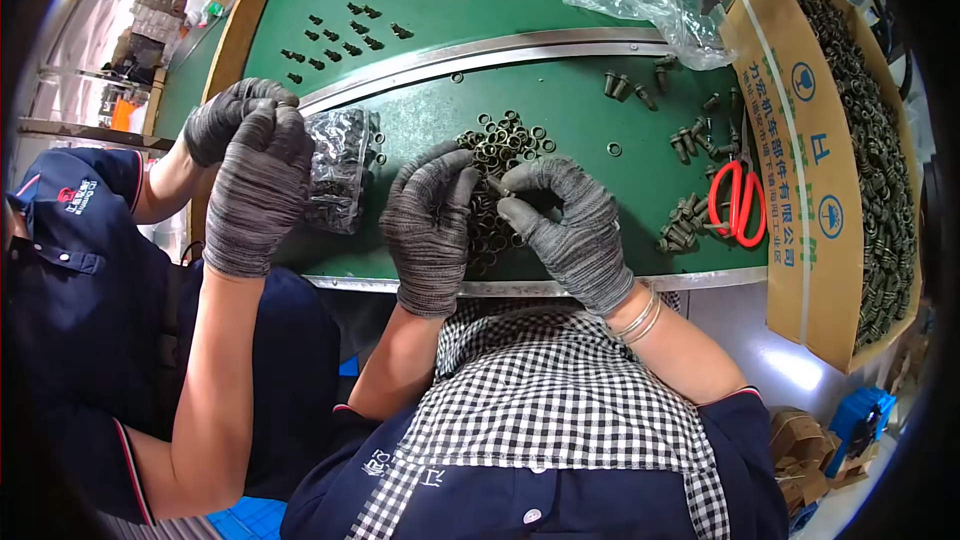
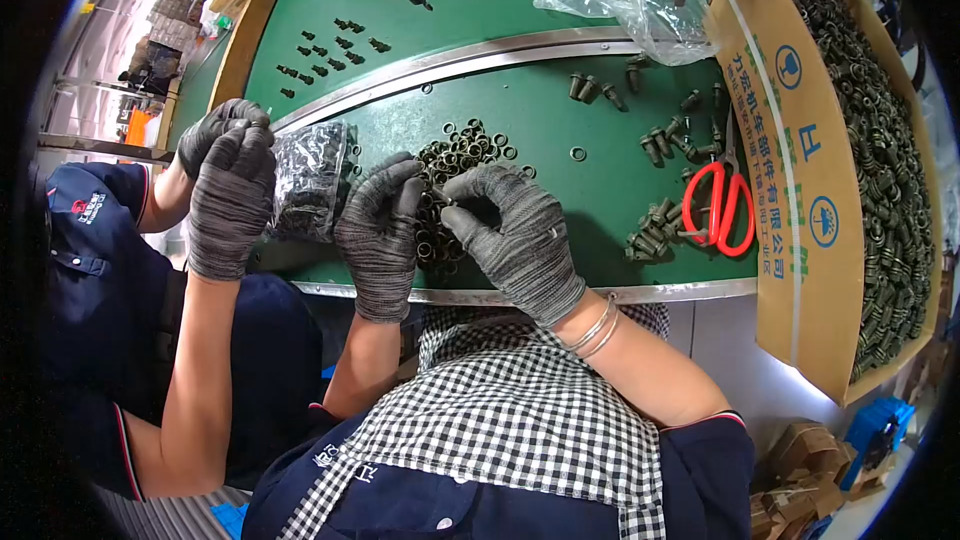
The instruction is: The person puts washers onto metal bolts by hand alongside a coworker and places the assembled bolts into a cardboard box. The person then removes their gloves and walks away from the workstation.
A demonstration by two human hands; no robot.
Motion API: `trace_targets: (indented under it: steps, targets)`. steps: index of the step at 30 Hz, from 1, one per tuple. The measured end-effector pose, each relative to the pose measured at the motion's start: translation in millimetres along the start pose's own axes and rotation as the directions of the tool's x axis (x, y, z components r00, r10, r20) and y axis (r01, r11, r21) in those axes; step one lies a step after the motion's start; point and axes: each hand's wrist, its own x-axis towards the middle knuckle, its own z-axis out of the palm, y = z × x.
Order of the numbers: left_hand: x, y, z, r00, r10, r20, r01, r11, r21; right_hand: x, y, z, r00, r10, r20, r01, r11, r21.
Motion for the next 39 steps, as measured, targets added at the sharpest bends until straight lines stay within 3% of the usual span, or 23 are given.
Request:
trace_targets:
  steps: [1, 4, 7, 9, 13, 16, 19, 21, 22, 25, 31, 34, 39]
  targets:
    - [1, 0, 0, 0.999, 0.037, 0.003, -0.037, 0.999, -0.020, 1, -2, 1, 1.000, 0.006, 0.004, -0.006, 1.000, 0.018]
    - [-4, 12, -2, 0.958, -0.274, 0.086, 0.287, 0.935, -0.207, 2, -2, 3, 1.000, 0.018, -0.001, -0.018, 1.000, 0.010]
    - [-3, 16, -3, 0.907, -0.415, 0.073, 0.411, 0.832, -0.372, 0, 4, 4, 1.000, -0.008, -0.021, 0.006, 0.995, -0.098]
    - [-3, 11, -4, 0.925, -0.374, 0.070, 0.377, 0.874, -0.308, -2, -2, 1, 0.997, -0.078, 0.001, 0.078, 0.989, -0.126]
    - [-5, 23, -3, 0.950, -0.297, 0.098, 0.313, 0.905, -0.289, -2, -12, 3, 0.997, -0.075, -0.012, 0.074, 0.997, -0.032]
    - [-10, 17, -2, 0.908, -0.394, 0.142, 0.416, 0.810, -0.412, -1, -7, 4, 0.996, -0.083, -0.027, 0.081, 0.995, -0.049]
    - [-11, 20, -2, 0.907, -0.388, 0.162, 0.419, 0.805, -0.421, -3, -8, -1, 0.997, -0.074, -0.009, 0.073, 0.996, -0.050]
    - [-11, 20, -3, 0.882, -0.406, 0.240, 0.470, 0.726, -0.501, -4, -7, -6, 0.997, -0.080, 0.000, 0.080, 0.996, -0.029]
    - [-11, 19, -5, 0.868, -0.412, 0.279, 0.496, 0.683, -0.535, -4, -8, -8, 0.999, -0.054, 0.003, 0.054, 0.998, -0.014]
    - [-10, 12, -5, 0.918, -0.303, 0.255, 0.387, 0.827, -0.409, -6, -13, -16, 1.000, 0.008, 0.012, -0.008, 0.999, 0.032]
    - [-13, 14, -2, 0.886, -0.305, 0.350, 0.459, 0.681, -0.570, -8, -16, -25, 0.988, 0.145, 0.047, -0.147, 0.987, 0.062]
    - [-11, 17, -4, 0.897, -0.259, 0.359, 0.424, 0.738, -0.525, -12, -10, -24, 0.978, 0.199, 0.064, -0.209, 0.947, 0.244]
    - [-7, 18, -11, 0.866, -0.208, 0.454, 0.456, 0.702, -0.548, -14, -2, -25, 0.999, 0.037, 0.034, -0.043, 0.985, 0.170]
